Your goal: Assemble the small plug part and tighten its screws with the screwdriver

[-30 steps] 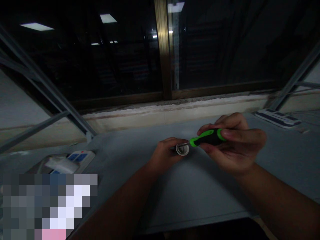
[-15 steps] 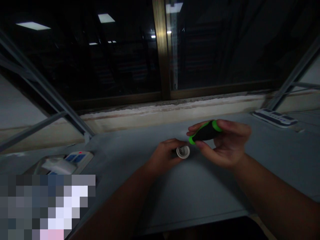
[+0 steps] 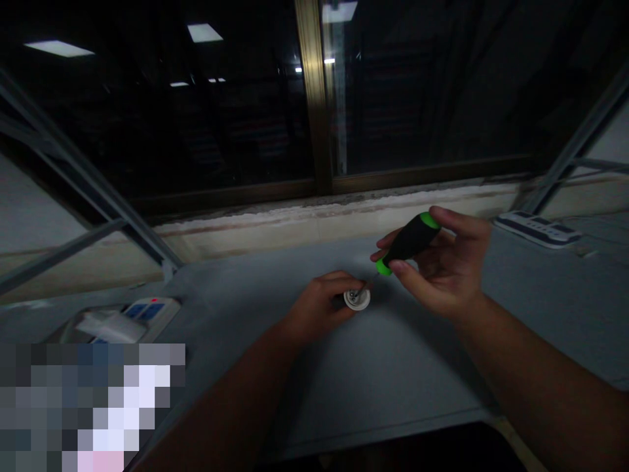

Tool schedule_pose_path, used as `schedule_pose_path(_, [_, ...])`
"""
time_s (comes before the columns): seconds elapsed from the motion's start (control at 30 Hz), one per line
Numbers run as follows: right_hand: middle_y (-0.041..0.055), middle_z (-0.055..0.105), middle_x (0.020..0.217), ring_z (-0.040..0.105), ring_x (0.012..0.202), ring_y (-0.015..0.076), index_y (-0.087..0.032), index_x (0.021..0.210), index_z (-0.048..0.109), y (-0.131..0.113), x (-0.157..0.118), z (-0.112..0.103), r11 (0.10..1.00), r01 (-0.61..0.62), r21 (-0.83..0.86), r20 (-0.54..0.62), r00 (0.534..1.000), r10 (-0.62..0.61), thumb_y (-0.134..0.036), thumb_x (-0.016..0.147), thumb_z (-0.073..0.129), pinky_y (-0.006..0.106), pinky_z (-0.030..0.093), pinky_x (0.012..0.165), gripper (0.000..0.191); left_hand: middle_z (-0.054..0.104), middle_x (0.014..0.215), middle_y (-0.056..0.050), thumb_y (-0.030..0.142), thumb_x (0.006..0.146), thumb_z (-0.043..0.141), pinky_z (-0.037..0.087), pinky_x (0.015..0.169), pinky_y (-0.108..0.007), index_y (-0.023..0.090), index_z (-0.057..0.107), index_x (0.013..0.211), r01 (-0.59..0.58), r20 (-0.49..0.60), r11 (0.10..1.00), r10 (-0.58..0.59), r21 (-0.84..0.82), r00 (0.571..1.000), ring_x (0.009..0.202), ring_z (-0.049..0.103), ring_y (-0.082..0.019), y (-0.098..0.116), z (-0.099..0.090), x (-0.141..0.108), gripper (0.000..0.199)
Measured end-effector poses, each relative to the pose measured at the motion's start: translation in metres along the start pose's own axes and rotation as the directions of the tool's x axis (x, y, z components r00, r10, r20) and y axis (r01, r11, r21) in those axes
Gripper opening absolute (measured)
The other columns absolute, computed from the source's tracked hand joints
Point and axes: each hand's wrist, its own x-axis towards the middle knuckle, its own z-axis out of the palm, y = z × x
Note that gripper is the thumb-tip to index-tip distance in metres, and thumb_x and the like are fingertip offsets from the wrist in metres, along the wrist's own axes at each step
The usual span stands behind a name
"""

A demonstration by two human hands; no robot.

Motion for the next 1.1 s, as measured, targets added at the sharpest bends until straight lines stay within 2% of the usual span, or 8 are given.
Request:
schedule_pose_path(0.33, [0.0034,0.075,0.109,0.078,0.081,0.019,-0.033,0.142,0.046,0.0002,0.0008,0.0008,1.0,-0.003,0.013,-0.013,1.0,0.003,-0.003,0.077,0.073,0.027,0.067,0.059,0.077,0.072,0.108,-0.011,0.025,0.092,0.066,0.053,0.085,-0.034,0.019,0.072,0.116,-0.009,-0.007,1.0,0.009,-0.008,1.0,0.1,0.068,-0.021,0.0005,-0.0004,0.0005,0.025])
schedule_pose_path(0.7, [0.0038,0.074,0.108,0.078,0.081,0.0192,-0.033,0.142,0.046,-0.0018,0.0012,0.0024,1.0,0.005,0.011,-0.02,1.0,-0.005,0.0,0.076,0.072,0.028,0.067,0.06,0.078,0.072,0.109,-0.011,0.025,0.092,0.067,0.052,0.088,-0.033,0.018,0.072,0.116,-0.036,-0.004,0.999,0.036,0.005,0.999,0.1,0.068,-0.02,0.0,-0.0016,0.0007,0.026])
schedule_pose_path(1.1, [0.002,0.074,0.108,0.077,0.08,0.0179,-0.035,0.141,0.046,-0.0014,0.0013,0.001,1.0,-0.001,0.008,-0.017,1.0,0.001,-0.001,0.075,0.073,0.025,0.065,0.054,0.079,0.072,0.112,-0.01,0.025,0.094,0.064,0.052,0.092,-0.035,0.02,0.072,0.118,-0.006,-0.002,1.0,0.006,-0.011,1.0,0.105,0.067,-0.021,0.0028,-0.0008,0.0004,0.026])
